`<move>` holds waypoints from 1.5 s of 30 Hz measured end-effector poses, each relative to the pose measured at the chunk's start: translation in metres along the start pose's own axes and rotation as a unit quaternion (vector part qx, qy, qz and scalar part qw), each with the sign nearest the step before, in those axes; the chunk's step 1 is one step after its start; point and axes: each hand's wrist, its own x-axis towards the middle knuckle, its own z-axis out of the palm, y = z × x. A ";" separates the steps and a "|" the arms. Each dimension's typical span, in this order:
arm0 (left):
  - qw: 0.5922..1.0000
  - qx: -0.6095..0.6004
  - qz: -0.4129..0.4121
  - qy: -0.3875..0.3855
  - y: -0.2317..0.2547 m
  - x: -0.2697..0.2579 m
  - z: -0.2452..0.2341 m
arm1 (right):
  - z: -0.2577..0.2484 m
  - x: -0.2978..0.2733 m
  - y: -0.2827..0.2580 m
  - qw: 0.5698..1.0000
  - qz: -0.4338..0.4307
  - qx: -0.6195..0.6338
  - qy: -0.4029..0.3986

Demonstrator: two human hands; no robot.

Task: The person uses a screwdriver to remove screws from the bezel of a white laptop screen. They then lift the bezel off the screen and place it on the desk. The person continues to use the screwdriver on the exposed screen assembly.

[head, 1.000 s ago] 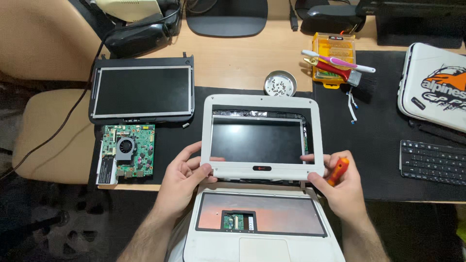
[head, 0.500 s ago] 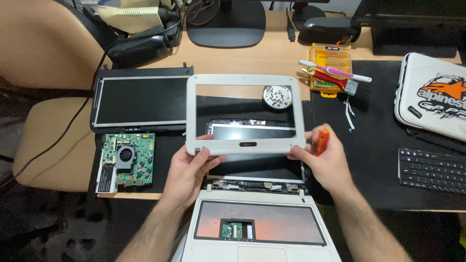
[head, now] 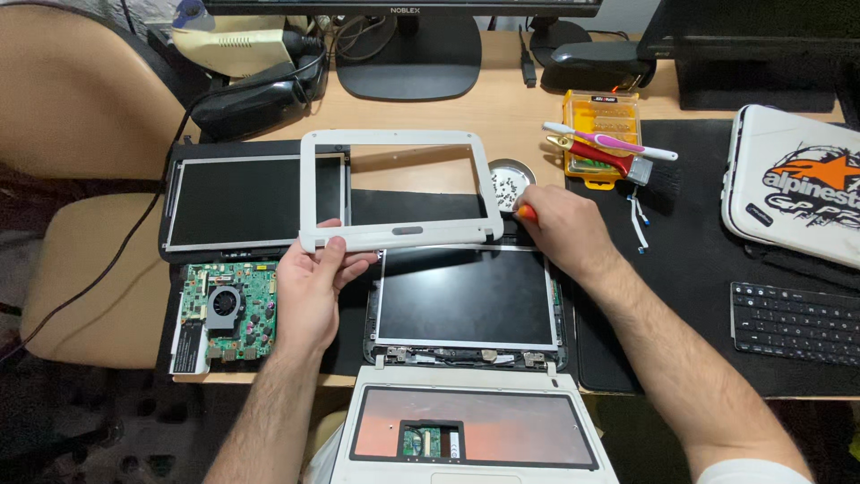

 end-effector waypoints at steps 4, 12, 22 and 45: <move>1.000 0.013 -0.015 0.002 -0.011 0.009 -0.006 | -0.029 -0.014 -0.001 0.999 -0.017 0.013 0.028; 0.989 0.130 -0.038 -0.051 -0.020 0.017 0.011 | -0.101 -0.081 -0.005 0.991 0.094 0.098 0.008; 0.797 0.600 0.068 -0.007 -0.007 0.013 0.027 | -0.101 -0.154 -0.012 0.985 0.123 0.100 0.065; 0.726 0.613 0.233 -0.207 -0.006 -0.018 0.028 | -0.051 -0.040 -0.082 0.995 -0.037 -0.042 -0.083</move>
